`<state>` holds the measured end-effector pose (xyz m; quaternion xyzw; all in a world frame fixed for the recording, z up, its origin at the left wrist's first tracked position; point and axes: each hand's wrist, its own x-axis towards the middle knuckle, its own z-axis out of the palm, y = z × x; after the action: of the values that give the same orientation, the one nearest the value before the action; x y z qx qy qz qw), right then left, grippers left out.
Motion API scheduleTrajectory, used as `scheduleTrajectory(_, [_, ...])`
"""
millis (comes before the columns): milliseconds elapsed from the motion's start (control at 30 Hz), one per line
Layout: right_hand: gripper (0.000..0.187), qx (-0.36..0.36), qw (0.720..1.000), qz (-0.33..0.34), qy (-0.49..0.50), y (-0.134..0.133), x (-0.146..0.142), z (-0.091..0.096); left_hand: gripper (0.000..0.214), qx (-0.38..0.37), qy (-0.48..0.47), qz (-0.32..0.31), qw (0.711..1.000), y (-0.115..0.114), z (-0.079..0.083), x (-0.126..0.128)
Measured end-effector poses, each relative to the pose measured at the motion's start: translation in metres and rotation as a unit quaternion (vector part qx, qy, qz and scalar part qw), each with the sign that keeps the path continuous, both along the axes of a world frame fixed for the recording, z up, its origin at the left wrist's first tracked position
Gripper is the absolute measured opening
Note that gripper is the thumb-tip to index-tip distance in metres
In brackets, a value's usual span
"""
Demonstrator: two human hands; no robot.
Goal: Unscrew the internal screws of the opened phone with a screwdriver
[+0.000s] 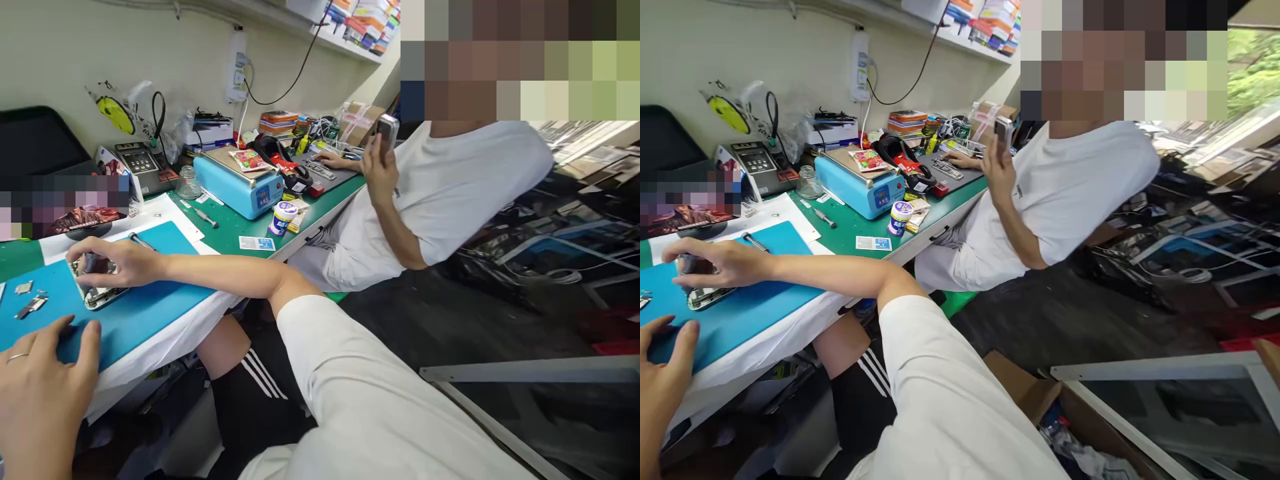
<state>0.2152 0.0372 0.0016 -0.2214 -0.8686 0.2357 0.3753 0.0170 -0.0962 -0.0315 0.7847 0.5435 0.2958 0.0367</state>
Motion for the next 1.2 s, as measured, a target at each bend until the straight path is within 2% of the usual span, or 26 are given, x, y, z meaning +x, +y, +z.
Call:
scheduleTrajectory(33, [0.031,-0.001,1.0,0.004,0.002,0.0,0.0,-0.002,0.051,0.031,0.02,0.097,0.995,-0.002,0.005,0.005])
scheduleTrajectory(67, [0.031,-0.004,1.0,0.004,0.008,-0.001,-0.001,-0.005,0.052,0.038,0.043,0.141,0.988,-0.002,0.008,0.01])
scheduleTrajectory(100, [0.031,-0.007,1.0,-0.004,0.016,-0.002,-0.001,-0.008,0.052,0.04,0.055,0.15,0.986,-0.002,0.009,0.013])
scheduleTrajectory(200, [0.028,-0.018,0.997,-0.05,0.052,-0.006,-0.001,-0.017,0.045,0.052,0.046,0.121,0.99,-0.002,0.01,0.014])
scheduleTrajectory(267, [0.027,-0.026,0.995,-0.044,0.083,-0.005,0.0,-0.024,0.034,0.061,-0.007,0.103,0.993,-0.007,0.012,0.01])
scheduleTrajectory(367, [0.027,-0.034,0.991,-0.036,0.122,-0.003,0.002,-0.029,0.018,0.117,-0.082,0.098,0.985,-0.023,0.025,0.0])
scheduleTrajectory(467, [0.029,-0.03,0.989,-0.041,0.14,-0.004,0.004,-0.03,0.011,0.178,-0.098,0.118,0.972,-0.038,0.041,-0.013])
scheduleTrajectory(533, [0.028,-0.025,0.988,-0.042,0.144,-0.007,0.004,-0.03,0.01,0.204,-0.09,0.123,0.967,-0.039,0.047,-0.021])
scheduleTrajectory(633, [0.03,-0.022,0.987,-0.044,0.152,-0.011,0.003,-0.03,0.008,0.208,-0.04,0.071,0.975,-0.021,0.049,-0.025])
scheduleTrajectory(800, [0.037,-0.032,0.983,-0.05,0.175,-0.013,0.001,-0.033,0.01,0.152,0.08,-0.053,0.984,0.044,0.045,-0.022])
scheduleTrajectory(933, [0.037,-0.028,0.979,-0.068,0.188,-0.011,0.0,-0.032,0.01,0.139,0.093,-0.077,0.983,0.084,0.041,-0.021])
scheduleTrajectory(1067, [0.04,-0.027,0.978,-0.066,0.197,-0.012,0.001,-0.03,0.013,0.131,0.07,-0.082,0.985,0.091,0.035,-0.023])
scheduleTrajectory(1200, [0.038,-0.029,0.975,-0.063,0.211,-0.014,0.001,-0.03,0.018,0.114,0.073,-0.136,0.982,0.087,0.031,-0.025])
